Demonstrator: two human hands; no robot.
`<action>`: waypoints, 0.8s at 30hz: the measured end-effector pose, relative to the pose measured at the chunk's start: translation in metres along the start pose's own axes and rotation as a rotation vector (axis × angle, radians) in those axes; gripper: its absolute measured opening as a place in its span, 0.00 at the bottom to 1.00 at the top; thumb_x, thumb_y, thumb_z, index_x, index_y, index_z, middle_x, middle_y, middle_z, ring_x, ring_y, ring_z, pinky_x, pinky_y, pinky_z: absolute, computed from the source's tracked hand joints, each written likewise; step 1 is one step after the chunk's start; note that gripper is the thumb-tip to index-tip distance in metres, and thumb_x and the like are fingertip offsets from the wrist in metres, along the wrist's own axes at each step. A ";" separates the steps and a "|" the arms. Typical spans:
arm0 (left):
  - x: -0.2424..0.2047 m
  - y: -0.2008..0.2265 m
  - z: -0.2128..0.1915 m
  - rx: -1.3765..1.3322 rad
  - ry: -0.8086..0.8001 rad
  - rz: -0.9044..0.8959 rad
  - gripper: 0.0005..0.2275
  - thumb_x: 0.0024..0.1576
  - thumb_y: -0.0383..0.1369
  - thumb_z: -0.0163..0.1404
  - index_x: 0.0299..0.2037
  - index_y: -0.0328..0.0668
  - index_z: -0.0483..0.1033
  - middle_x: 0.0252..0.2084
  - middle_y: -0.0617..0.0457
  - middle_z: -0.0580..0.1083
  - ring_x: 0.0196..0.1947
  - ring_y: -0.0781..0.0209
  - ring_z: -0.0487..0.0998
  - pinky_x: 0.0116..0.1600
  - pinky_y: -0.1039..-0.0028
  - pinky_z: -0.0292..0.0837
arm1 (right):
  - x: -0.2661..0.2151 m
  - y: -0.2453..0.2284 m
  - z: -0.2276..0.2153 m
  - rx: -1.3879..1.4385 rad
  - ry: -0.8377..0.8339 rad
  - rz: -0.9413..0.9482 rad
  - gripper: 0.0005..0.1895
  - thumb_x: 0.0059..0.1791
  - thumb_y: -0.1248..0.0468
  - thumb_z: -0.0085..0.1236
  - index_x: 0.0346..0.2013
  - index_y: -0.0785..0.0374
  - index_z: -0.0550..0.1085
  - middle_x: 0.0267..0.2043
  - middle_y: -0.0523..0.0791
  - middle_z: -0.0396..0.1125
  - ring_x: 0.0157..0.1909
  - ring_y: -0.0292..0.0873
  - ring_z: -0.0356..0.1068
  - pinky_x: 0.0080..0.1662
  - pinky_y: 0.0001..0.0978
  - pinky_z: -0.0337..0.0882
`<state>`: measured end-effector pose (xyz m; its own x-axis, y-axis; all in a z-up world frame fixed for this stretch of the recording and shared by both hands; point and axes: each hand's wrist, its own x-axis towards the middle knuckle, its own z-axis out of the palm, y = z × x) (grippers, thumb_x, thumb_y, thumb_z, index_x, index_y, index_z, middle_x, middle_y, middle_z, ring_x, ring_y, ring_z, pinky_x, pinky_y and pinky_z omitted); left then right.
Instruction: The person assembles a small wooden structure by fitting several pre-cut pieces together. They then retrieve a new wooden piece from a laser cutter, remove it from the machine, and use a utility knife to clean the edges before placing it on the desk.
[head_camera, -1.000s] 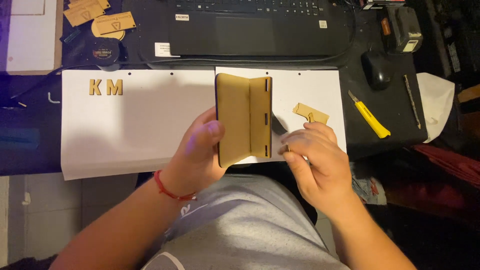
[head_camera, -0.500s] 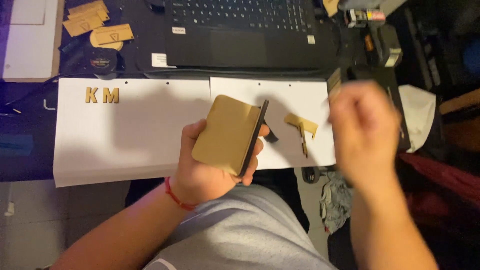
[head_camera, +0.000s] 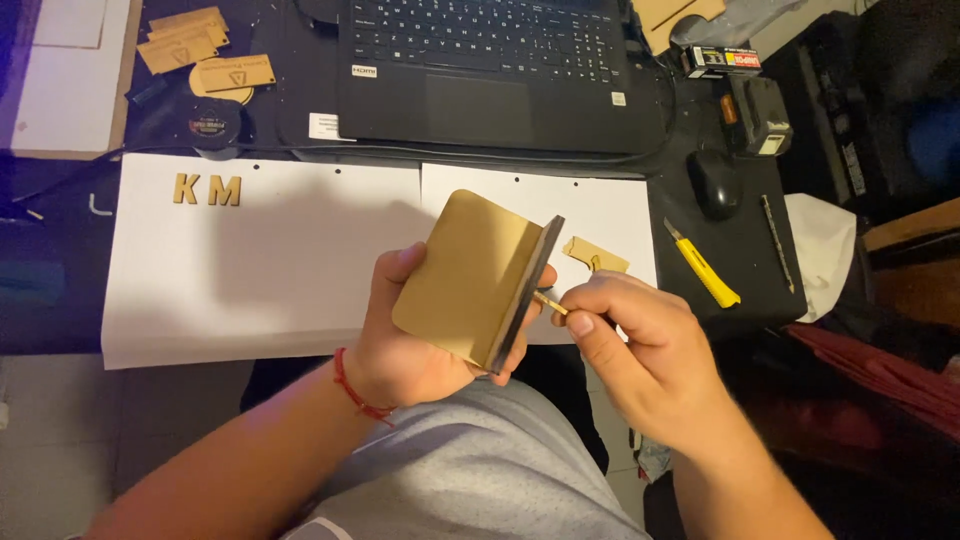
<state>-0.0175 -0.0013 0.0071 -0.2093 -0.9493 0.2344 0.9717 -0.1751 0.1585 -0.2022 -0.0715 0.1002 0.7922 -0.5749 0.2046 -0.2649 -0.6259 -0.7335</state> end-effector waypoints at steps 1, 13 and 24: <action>-0.001 0.002 0.003 0.054 0.003 -0.016 0.32 0.60 0.54 0.39 0.64 0.33 0.65 0.55 0.40 0.72 0.34 0.48 0.73 0.30 0.61 0.71 | 0.000 0.000 0.000 -0.001 0.010 0.002 0.11 0.54 0.62 0.43 0.32 0.63 0.71 0.26 0.41 0.64 0.29 0.38 0.60 0.36 0.28 0.61; -0.005 -0.004 0.005 0.064 0.021 -0.064 0.32 0.60 0.55 0.39 0.61 0.32 0.66 0.51 0.37 0.72 0.32 0.46 0.75 0.30 0.63 0.72 | -0.008 0.002 -0.006 -0.088 0.004 0.021 0.11 0.53 0.63 0.46 0.26 0.60 0.68 0.22 0.38 0.60 0.25 0.36 0.57 0.32 0.28 0.59; -0.008 -0.008 0.006 0.088 0.036 -0.021 0.28 0.61 0.54 0.40 0.60 0.36 0.67 0.49 0.38 0.72 0.38 0.45 0.76 0.34 0.58 0.76 | -0.019 0.001 0.002 -0.075 0.038 0.056 0.11 0.53 0.61 0.46 0.28 0.59 0.70 0.22 0.37 0.62 0.23 0.35 0.58 0.29 0.26 0.60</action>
<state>-0.0239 0.0087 0.0095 -0.2238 -0.9548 0.1957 0.9536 -0.1729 0.2466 -0.2167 -0.0603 0.0939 0.7539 -0.6289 0.1898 -0.3499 -0.6290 -0.6942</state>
